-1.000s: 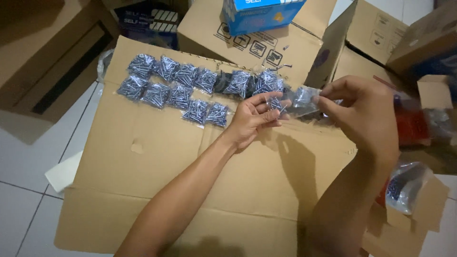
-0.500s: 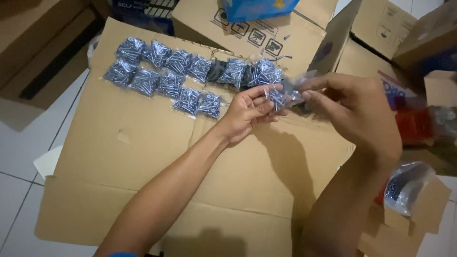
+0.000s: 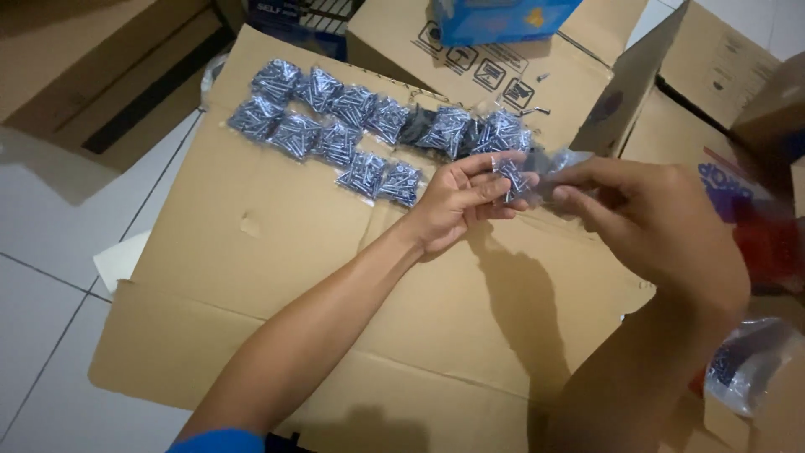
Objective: The person is organizing and packaging small plastic bags of screws on a cardboard workspace.
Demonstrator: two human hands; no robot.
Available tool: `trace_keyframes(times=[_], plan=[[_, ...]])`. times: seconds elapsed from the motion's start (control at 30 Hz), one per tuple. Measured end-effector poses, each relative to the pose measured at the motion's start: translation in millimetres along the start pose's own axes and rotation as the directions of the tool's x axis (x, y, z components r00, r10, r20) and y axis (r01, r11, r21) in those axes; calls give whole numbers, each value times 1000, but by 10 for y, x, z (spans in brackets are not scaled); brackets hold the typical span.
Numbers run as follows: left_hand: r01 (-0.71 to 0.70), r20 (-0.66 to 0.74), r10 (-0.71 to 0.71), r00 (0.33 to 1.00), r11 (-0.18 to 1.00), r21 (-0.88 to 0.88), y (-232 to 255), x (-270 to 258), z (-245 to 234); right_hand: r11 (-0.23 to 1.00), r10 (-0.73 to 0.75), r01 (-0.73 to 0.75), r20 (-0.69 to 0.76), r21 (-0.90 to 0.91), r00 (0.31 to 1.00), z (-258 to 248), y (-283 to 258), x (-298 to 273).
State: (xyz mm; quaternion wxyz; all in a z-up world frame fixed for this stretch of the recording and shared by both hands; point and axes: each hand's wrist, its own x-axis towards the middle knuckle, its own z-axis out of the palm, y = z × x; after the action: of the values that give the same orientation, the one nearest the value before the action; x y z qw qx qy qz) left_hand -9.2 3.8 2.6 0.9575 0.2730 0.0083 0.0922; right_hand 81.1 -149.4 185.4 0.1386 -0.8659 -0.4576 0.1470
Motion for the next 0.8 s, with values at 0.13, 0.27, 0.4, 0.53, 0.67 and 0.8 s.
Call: trace_keyframes(times=[0.13,0.27,0.4,0.53,0.67,0.8], plan=[[-17,7,17,1000,999,49,5,-15,11,999,-40,39,-16,-35,999,19,52,2],[-5,-21,5,1000,1000,23,-1,-14,19,1000,-6,6,5,4,1000,16,42,-14],[-24,14,24,1000,999,32,-24,-6,-12,1000,3,-3,8,-1,1000,11,17,-20],[-14,-10,14,1000,1000,26,-13,-4,-10,1000,-10,11,27,-26,1000,3,18,-35],[-39,9,39,999,999,24,-21,6,-33,999,-43,43,20,-23,999,-8,27,-52],[-57,5,57,998,998,36,-5,0,-29,997,-57,56,-15,-45,998,-6,72,-65]])
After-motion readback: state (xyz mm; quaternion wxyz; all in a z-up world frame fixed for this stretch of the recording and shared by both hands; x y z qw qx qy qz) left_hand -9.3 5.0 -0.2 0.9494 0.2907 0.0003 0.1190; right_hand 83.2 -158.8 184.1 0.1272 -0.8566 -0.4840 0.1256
